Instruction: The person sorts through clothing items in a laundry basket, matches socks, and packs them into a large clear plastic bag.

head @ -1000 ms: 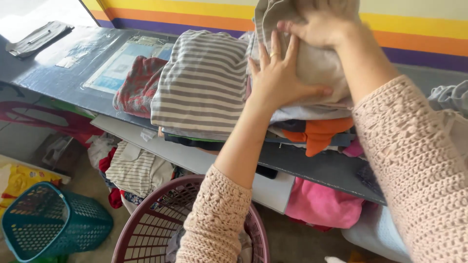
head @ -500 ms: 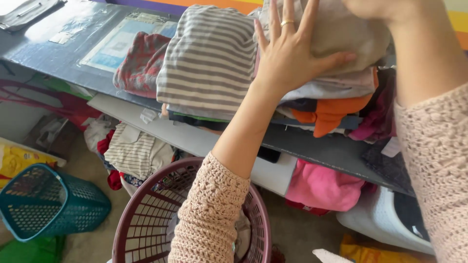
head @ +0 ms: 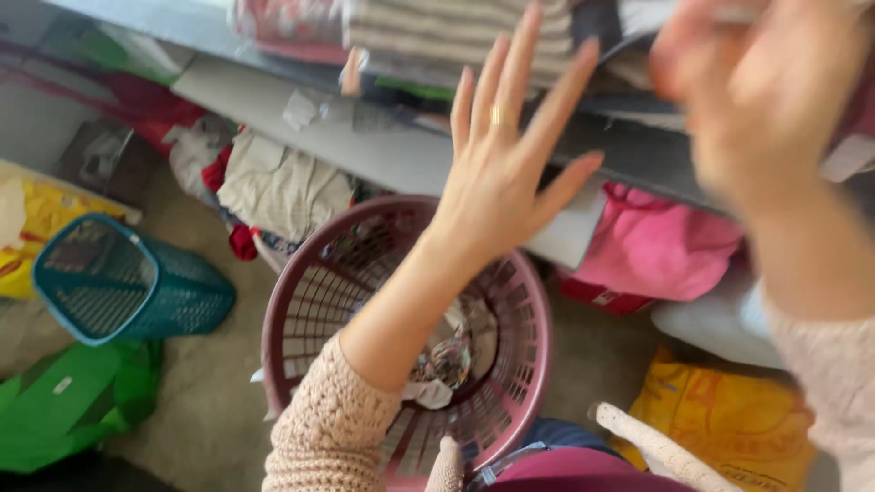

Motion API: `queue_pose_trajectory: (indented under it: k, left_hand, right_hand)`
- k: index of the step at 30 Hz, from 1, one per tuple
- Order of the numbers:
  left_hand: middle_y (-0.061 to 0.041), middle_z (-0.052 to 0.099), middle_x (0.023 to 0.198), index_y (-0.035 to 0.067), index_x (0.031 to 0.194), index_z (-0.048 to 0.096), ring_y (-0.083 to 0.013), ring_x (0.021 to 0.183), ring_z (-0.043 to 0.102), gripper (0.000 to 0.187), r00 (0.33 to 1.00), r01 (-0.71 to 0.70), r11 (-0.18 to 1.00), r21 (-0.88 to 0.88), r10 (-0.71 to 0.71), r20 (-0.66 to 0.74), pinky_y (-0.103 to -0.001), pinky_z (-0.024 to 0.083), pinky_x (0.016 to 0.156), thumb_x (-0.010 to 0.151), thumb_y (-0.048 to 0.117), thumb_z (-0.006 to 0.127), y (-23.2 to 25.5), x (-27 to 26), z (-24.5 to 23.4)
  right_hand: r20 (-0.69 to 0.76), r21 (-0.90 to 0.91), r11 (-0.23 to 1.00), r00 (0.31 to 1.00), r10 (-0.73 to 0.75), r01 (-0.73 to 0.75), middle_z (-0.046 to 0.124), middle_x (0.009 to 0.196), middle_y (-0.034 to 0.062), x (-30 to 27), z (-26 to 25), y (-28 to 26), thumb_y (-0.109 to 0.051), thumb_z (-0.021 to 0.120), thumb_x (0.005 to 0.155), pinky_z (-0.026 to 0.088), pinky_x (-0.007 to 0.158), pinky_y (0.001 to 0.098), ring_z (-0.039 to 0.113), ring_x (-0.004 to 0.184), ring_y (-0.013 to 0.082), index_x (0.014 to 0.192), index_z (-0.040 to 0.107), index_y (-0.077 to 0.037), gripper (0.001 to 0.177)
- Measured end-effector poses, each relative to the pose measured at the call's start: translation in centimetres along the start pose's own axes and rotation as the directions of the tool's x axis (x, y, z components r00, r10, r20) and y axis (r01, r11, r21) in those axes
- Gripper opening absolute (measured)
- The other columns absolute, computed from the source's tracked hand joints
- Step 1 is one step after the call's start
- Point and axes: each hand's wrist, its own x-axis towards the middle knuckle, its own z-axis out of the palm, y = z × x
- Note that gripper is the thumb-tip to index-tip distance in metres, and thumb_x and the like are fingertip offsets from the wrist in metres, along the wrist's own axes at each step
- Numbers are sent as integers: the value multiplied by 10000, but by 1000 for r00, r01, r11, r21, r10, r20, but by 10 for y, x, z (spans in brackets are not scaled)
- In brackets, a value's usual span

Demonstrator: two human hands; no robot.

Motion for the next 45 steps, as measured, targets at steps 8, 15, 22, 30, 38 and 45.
queue_pose_trajectory:
  k: [8, 15, 22, 30, 38, 45]
  left_hand:
    - [-174, 182, 1695, 106, 1464, 552, -496, 1563, 215, 644, 974, 133, 989, 56, -141, 175, -674, 210, 1253, 876, 287, 742, 3, -132, -50]
    - [-122, 185, 1722, 81, 1338, 674, -451, 1587, 241, 496, 974, 96, 995, -38, -86, 211, -656, 231, 1282, 871, 234, 743, 3, -186, -88]
    - [-120, 181, 1718, 13, 1209, 674, -488, 1591, 224, 469, 977, 86, 961, -262, -29, 212, -645, 242, 1303, 823, 251, 794, -10, -215, -108]
    - [-263, 177, 1693, 58, 1207, 688, -483, 1557, 302, 416, 971, 200, 926, -321, -142, 194, -564, 308, 1268, 822, 169, 799, -48, -249, -98]
    - [-298, 207, 1660, 69, 1365, 637, -477, 1507, 319, 534, 871, 466, 856, -222, -401, 282, -526, 324, 1202, 851, 106, 775, -66, -316, -76]
    - [-109, 604, 993, 28, 1001, 621, -267, 955, 553, 249, 344, 326, -402, -856, -793, 503, -417, 446, 917, 1041, 266, 559, -85, -353, -71]
  right_hand:
    - [188, 283, 828, 875, 447, -484, 563, 1323, 63, -113, 155, 13, -222, 809, 904, 442, 1145, 353, 554, 1274, 145, 1335, 535, -45, 541]
    - [274, 177, 722, 738, 617, -669, 515, 1617, 91, -137, 211, -17, -72, 825, 810, 438, 770, 285, 537, 967, 142, 1049, 776, -5, 254]
    - [319, 452, 549, 702, 637, -704, 432, 1615, 2, -163, 244, -21, -60, 786, 808, 545, 941, 337, 626, 1220, 162, 1083, 759, -18, 279]
    - [296, 508, 450, 639, 710, -735, 599, 1408, 61, -187, 255, 56, -303, 692, 941, 499, 1036, 338, 599, 1266, 181, 1306, 658, -41, 450]
    - [74, -348, 370, 368, 927, -862, 745, 1231, 79, -369, 279, 295, -373, 753, 915, 519, 1002, 401, 679, 1132, 199, 1208, 747, -101, 400]
    - [24, -712, 298, 402, 915, -636, 340, 1538, 277, -428, 315, 301, -330, 933, 705, 452, 1009, 445, 471, 1306, 376, 1522, 402, -178, 986]
